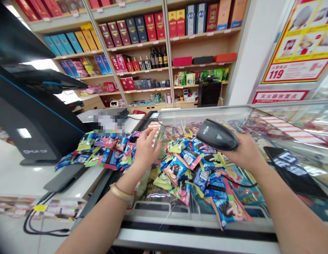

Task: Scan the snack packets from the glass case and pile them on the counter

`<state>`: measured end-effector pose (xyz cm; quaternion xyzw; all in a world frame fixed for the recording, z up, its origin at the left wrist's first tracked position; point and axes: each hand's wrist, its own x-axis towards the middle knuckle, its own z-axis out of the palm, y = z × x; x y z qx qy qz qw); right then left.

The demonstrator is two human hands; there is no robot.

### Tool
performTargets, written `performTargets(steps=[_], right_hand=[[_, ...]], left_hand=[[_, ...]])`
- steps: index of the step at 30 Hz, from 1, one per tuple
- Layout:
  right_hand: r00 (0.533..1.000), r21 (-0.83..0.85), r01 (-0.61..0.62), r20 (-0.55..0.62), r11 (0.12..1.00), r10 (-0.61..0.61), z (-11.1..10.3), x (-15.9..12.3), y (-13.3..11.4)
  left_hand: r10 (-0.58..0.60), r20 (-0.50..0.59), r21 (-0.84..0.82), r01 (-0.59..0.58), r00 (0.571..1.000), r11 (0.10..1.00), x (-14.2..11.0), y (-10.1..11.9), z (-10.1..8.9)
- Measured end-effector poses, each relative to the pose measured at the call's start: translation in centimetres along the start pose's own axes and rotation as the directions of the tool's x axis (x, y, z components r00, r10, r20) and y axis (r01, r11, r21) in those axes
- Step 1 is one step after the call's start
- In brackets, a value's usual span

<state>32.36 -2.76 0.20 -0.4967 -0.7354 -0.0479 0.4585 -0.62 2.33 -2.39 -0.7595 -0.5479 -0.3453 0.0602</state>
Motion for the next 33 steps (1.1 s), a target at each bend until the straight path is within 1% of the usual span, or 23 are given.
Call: performTargets(steps=[1, 2, 3, 5, 7, 8, 10, 14, 19, 22, 25, 27, 30, 33], right_hand=[[1.000, -0.007, 0.005, 0.001, 1.000, -0.005, 0.1, 0.0, 0.1], [1.000, -0.014, 0.011, 0.006, 1.000, -0.011, 0.1, -0.1, 0.1], [1.000, -0.023, 0.016, 0.010, 1.000, -0.016, 0.2, -0.1, 0.2], [1.000, -0.040, 0.018, 0.018, 0.999, -0.017, 0.3, -0.2, 0.3], [1.000, -0.043, 0.020, 0.024, 0.999, -0.019, 0.4, -0.2, 0.4], [0.999, -0.037, 0.025, 0.034, 0.999, -0.024, 0.5, -0.3, 0.5], [0.998, -0.020, 0.037, 0.055, 0.999, -0.036, 0.6, -0.5, 0.7], [0.997, -0.026, 0.046, 0.066, 0.999, -0.045, 0.8, -0.9, 1.5], [0.996, -0.019, 0.037, 0.078, 0.999, -0.036, 0.9, -0.9, 1.3], [0.995, -0.015, 0.054, 0.086, 0.998, -0.053, 0.7, -0.7, 0.5], [0.994, -0.007, 0.070, 0.089, 0.998, -0.069, 0.6, -0.7, -0.2], [0.993, -0.005, 0.073, 0.090, 0.997, -0.073, 0.5, -0.6, -0.5], [0.991, 0.013, 0.080, 0.102, 0.997, -0.081, 0.6, -0.5, -1.0], [0.989, 0.042, 0.085, 0.115, 0.995, -0.089, 0.7, -0.3, -1.4]], left_hand=[[-0.078, 0.048, 0.101, 0.073, 0.996, 0.992, 0.5, -0.8, 0.0], [-0.154, 0.103, 0.198, 0.132, 0.983, 0.971, 0.9, -1.5, 0.1], [-0.224, 0.163, 0.287, 0.171, 0.961, 0.943, 1.1, -2.1, 0.2], [-0.325, 0.265, 0.416, 0.196, 0.908, 0.888, 1.3, -2.9, 0.5], [-0.364, 0.329, 0.484, 0.175, 0.871, 0.858, 1.2, -3.1, 0.7], [-0.367, 0.345, 0.499, 0.162, 0.864, 0.851, 1.1, -3.1, 0.7], [-0.354, 0.344, 0.505, 0.147, 0.869, 0.851, 1.0, -3.0, 0.7], [-0.307, 0.291, 0.426, 0.165, 0.906, 0.890, 1.0, -3.3, 0.4], [-0.252, 0.203, 0.178, 0.218, 0.946, 0.960, 0.9, -3.6, 0.1], [-0.199, 0.119, 0.030, 0.197, 0.973, 0.980, 0.9, -3.3, 0.2], [-0.106, -0.013, -0.135, 0.103, 0.994, 0.985, 0.9, -3.2, 0.4], [-0.028, -0.123, -0.241, -0.002, 0.992, 0.971, 0.8, -3.1, 0.7], [0.092, -0.261, -0.316, -0.175, 0.961, 0.932, 0.6, -2.7, 1.0], [0.207, -0.338, -0.293, -0.312, 0.918, 0.904, 0.2, -1.9, 0.9]])
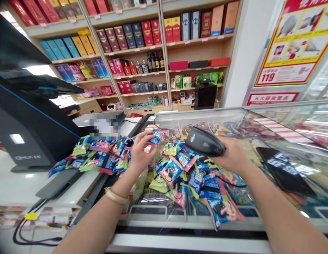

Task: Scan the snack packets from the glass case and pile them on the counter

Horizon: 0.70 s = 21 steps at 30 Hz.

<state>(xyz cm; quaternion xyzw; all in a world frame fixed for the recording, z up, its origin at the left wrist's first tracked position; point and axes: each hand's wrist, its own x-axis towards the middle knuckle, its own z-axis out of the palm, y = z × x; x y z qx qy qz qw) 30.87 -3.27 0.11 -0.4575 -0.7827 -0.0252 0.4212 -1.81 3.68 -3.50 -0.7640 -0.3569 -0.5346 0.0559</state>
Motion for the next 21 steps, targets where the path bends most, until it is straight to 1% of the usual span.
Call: performTargets(steps=[3, 6, 10, 14, 17, 21], right_hand=[[1.000, 0.005, 0.011, 0.007, 1.000, -0.011, 0.1, 0.0, -0.3], [0.999, -0.003, 0.040, 0.022, 0.999, -0.040, 0.2, 0.0, -0.5], [0.996, -0.035, 0.046, 0.076, 0.998, -0.043, 0.2, -0.1, -0.9], [0.994, -0.039, 0.046, 0.099, 0.998, -0.042, 0.2, 0.0, -1.0], [0.992, -0.044, 0.064, 0.110, 0.997, -0.059, 0.1, 0.1, -1.0], [0.991, -0.030, 0.059, 0.118, 0.998, -0.055, 0.2, 0.1, -1.1]], left_hand=[[0.133, -0.015, 0.001, -0.133, 0.991, 0.991, -0.1, 1.0, -0.1], [0.204, 0.012, 0.014, -0.205, 0.979, 0.979, -0.2, 1.8, -0.3], [0.244, 0.070, 0.022, -0.246, 0.967, 0.969, -0.4, 2.6, -0.5], [0.270, 0.054, 0.038, -0.272, 0.961, 0.961, -0.4, 3.1, -0.3], [0.288, 0.038, 0.017, -0.289, 0.957, 0.957, -0.5, 3.2, -0.1], [0.268, 0.071, -0.009, -0.269, 0.961, 0.963, -0.7, 2.9, 0.0]])
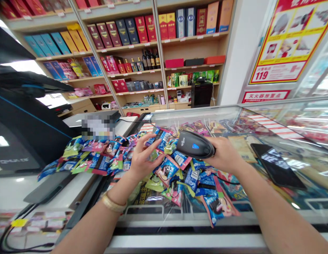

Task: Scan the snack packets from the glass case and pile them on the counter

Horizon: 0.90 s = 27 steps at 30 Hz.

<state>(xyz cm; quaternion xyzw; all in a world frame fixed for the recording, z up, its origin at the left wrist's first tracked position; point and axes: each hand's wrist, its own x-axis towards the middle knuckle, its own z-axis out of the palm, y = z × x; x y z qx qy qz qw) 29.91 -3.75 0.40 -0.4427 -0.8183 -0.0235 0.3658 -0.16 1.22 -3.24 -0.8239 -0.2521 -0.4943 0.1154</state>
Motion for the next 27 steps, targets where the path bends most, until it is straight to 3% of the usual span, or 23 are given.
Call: performTargets(steps=[6, 9, 12, 15, 18, 21, 23, 25, 27], right_hand=[[0.992, 0.001, -0.054, -0.111, 0.999, 0.054, -0.3, -0.1, 0.7], [0.982, 0.003, -0.069, -0.176, 0.998, 0.069, -0.6, -0.2, 1.5], [0.974, 0.014, -0.091, -0.208, 0.996, 0.092, -0.8, -0.4, 2.3], [0.964, -0.013, -0.121, -0.242, 0.993, 0.114, -0.7, -0.7, 3.0], [0.958, -0.057, -0.139, -0.261, 0.989, 0.120, -0.6, -0.9, 3.6], [0.952, -0.107, -0.153, -0.282, 0.982, 0.117, -0.3, -1.0, 4.1], [0.946, -0.138, -0.165, -0.304, 0.977, 0.116, -0.1, -1.0, 4.4], [0.948, -0.141, -0.162, -0.298, 0.977, 0.115, 0.1, -1.0, 4.7], [0.956, -0.123, -0.144, -0.274, 0.982, 0.106, 0.4, -1.0, 4.8]], left_hand=[[-0.053, 0.022, -0.119, 0.056, 0.998, 0.991, 0.1, 0.7, 0.1], [-0.054, 0.180, -0.235, 0.097, 0.982, 0.967, 0.3, 1.5, 0.1], [0.007, 0.382, -0.297, 0.115, 0.924, 0.948, 0.4, 2.3, 0.1], [0.013, 0.484, -0.272, 0.137, 0.875, 0.953, 0.4, 2.5, 0.1], [-0.067, 0.449, -0.215, 0.180, 0.891, 0.960, 0.2, 1.7, 0.3], [-0.277, 0.290, -0.086, 0.313, 0.916, 0.946, 0.2, -0.8, 0.7], [-0.446, 0.197, 0.080, 0.440, 0.873, 0.895, 0.6, -2.9, 0.9], [-0.596, 0.183, 0.294, 0.535, 0.781, 0.792, 1.4, -5.0, 1.1], [-0.705, 0.227, 0.487, 0.548, 0.672, 0.680, 2.5, -6.7, 1.4]])
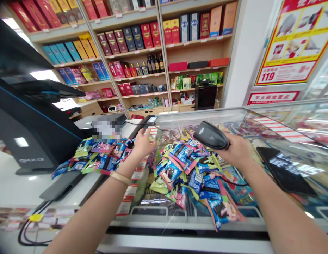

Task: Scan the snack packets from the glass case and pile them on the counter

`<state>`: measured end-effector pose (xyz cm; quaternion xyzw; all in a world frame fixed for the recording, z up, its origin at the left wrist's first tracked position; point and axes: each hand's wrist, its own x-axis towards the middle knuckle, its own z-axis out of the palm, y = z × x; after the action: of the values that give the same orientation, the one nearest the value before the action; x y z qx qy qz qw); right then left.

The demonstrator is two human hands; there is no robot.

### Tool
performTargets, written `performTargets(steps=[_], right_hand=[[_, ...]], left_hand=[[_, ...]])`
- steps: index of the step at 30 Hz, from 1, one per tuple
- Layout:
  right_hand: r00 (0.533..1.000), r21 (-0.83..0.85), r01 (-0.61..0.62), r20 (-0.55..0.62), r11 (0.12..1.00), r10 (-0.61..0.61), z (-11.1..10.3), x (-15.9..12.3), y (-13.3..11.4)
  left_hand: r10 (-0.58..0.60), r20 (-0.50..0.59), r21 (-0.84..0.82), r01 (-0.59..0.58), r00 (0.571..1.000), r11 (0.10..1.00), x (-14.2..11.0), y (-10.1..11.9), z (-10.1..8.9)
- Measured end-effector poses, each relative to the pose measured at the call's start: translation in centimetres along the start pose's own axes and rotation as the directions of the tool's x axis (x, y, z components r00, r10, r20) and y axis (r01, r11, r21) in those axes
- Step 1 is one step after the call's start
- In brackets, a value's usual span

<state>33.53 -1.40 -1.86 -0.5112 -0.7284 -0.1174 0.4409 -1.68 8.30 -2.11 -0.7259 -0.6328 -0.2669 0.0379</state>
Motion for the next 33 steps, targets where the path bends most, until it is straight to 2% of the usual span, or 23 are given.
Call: performTargets(steps=[2, 4, 7, 11, 15, 18, 21, 25, 27, 28, 29, 30, 31, 33], right_hand=[[1.000, 0.023, 0.011, 0.004, 1.000, -0.011, 0.3, 0.0, 0.0], [1.000, 0.040, 0.010, -0.005, 0.999, -0.010, 0.5, -0.1, -0.1], [1.000, 0.047, 0.003, 0.001, 0.999, -0.003, 0.7, -0.1, -0.1], [0.999, 0.026, 0.006, 0.035, 1.000, -0.007, 0.6, -0.1, -0.2], [0.998, -0.023, 0.039, 0.055, 0.999, -0.038, 0.5, 0.0, -0.7], [0.996, -0.034, 0.085, 0.035, 0.996, -0.084, 0.6, 0.1, -1.2], [0.994, -0.028, 0.113, 0.012, 0.993, -0.113, 0.6, 0.2, -1.6], [0.996, -0.004, 0.090, 0.023, 0.996, -0.089, 0.7, 0.1, -1.8], [0.996, 0.014, 0.073, 0.041, 0.997, -0.074, 0.7, 0.0, -1.8], [0.997, 0.020, 0.070, 0.045, 0.997, -0.070, 0.6, 0.0, -1.8], [0.997, 0.023, 0.069, 0.045, 0.997, -0.070, 0.6, 0.1, -1.8], [0.996, 0.025, 0.070, 0.044, 0.997, -0.071, 0.5, 0.1, -1.8], [0.996, 0.027, 0.073, 0.045, 0.997, -0.075, 0.4, 0.1, -1.9], [0.995, 0.035, 0.092, 0.042, 0.995, -0.093, 0.2, 0.1, -2.0]], left_hand=[[-0.087, 0.140, 0.163, 0.064, 0.986, 0.984, 1.7, -0.1, 0.1], [-0.165, 0.256, 0.274, 0.092, 0.952, 0.957, 2.9, -0.4, 0.4], [-0.230, 0.352, 0.335, 0.107, 0.907, 0.936, 4.0, -1.1, 0.8], [-0.204, 0.435, 0.329, 0.056, 0.877, 0.943, 4.3, -2.2, 0.6], [-0.107, 0.506, 0.277, -0.044, 0.856, 0.960, 3.4, -2.4, -0.4], [-0.045, 0.507, 0.235, -0.088, 0.861, 0.968, 1.7, -2.3, -1.0], [-0.027, 0.476, 0.206, -0.081, 0.879, 0.975, -0.2, -2.2, -1.7], [0.015, 0.428, 0.124, -0.075, 0.904, 0.989, -1.8, -2.2, -2.8], [0.034, 0.345, -0.008, -0.034, 0.938, 0.999, -2.3, -2.1, -3.3], [0.024, 0.283, -0.129, 0.013, 0.959, 0.992, -2.5, -2.0, -3.4], [-0.013, 0.219, -0.293, 0.078, 0.976, 0.953, -2.7, -1.9, -3.5], [-0.077, 0.176, -0.484, 0.154, 0.981, 0.861, -2.9, -1.6, -3.5], [-0.148, 0.173, -0.668, 0.227, 0.974, 0.709, -3.2, -1.4, -3.6], [-0.224, 0.270, -0.889, 0.332, 0.937, 0.315, -3.8, -0.7, -3.7]])
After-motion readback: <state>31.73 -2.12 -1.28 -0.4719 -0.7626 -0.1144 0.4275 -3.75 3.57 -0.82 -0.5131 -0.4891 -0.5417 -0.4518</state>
